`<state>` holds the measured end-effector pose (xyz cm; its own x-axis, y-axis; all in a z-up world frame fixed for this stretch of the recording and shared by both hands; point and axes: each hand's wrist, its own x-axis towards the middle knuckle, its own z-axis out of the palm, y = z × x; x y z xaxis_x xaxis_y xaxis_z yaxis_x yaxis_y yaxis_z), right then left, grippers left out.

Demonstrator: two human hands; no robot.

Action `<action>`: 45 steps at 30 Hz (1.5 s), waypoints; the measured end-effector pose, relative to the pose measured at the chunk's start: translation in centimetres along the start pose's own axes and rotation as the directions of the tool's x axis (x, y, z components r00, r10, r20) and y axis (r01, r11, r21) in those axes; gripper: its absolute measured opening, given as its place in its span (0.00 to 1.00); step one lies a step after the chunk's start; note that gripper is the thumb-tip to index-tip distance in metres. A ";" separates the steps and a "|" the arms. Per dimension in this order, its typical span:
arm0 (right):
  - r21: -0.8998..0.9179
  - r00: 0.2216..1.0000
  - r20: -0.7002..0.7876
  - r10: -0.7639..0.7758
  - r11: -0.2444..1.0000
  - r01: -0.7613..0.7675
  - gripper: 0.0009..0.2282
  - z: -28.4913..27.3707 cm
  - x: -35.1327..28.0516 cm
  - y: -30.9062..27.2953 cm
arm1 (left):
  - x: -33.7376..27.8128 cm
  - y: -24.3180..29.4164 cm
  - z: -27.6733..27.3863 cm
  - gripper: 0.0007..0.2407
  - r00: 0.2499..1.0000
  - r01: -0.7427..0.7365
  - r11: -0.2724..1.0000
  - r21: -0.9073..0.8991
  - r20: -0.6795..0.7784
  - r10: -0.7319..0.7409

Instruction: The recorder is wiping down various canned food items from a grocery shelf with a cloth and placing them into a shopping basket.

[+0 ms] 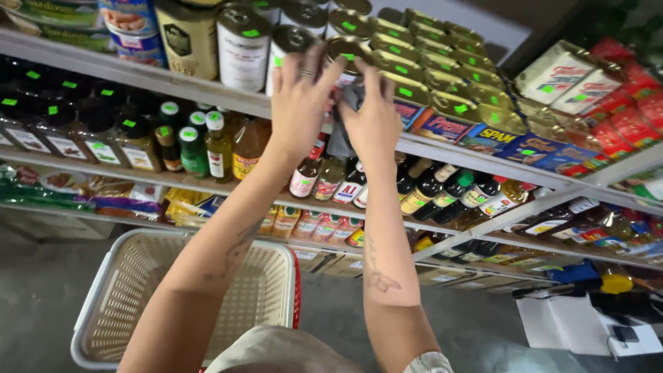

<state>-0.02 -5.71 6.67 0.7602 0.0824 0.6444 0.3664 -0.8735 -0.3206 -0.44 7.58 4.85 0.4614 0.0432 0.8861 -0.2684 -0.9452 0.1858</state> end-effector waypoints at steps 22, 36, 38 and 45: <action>0.407 0.905 -0.409 0.119 0.911 0.064 0.20 0.6 -16.3 -8.1 | -10.3 -3.1 -14.4 0.27 0.952 0.173 0.619 -0.766 0.292 0.095; -0.128 0.485 0.874 0.013 0.971 0.204 0.24 34.7 -47.8 4.7 | -57.1 -13.1 4.2 0.37 -0.155 0.925 0.255 0.281 0.892 -0.424; -0.329 0.040 0.942 0.333 0.896 0.298 0.35 37.8 -51.9 5.7 | -68.5 -13.1 7.2 0.31 0.326 0.591 0.807 -0.018 0.920 -0.218; -0.178 0.024 0.984 0.177 0.964 0.197 0.31 38.3 -56.0 4.9 | -77.3 -12.4 11.6 0.51 -0.630 0.768 -0.067 0.637 0.733 -0.257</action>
<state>-20.31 3.78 -57.59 0.6112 0.3196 -0.7241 0.4071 -0.9115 -0.0587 -22.99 12.18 -70.84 0.3977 -0.0215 -0.9173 0.9110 -0.1097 0.3976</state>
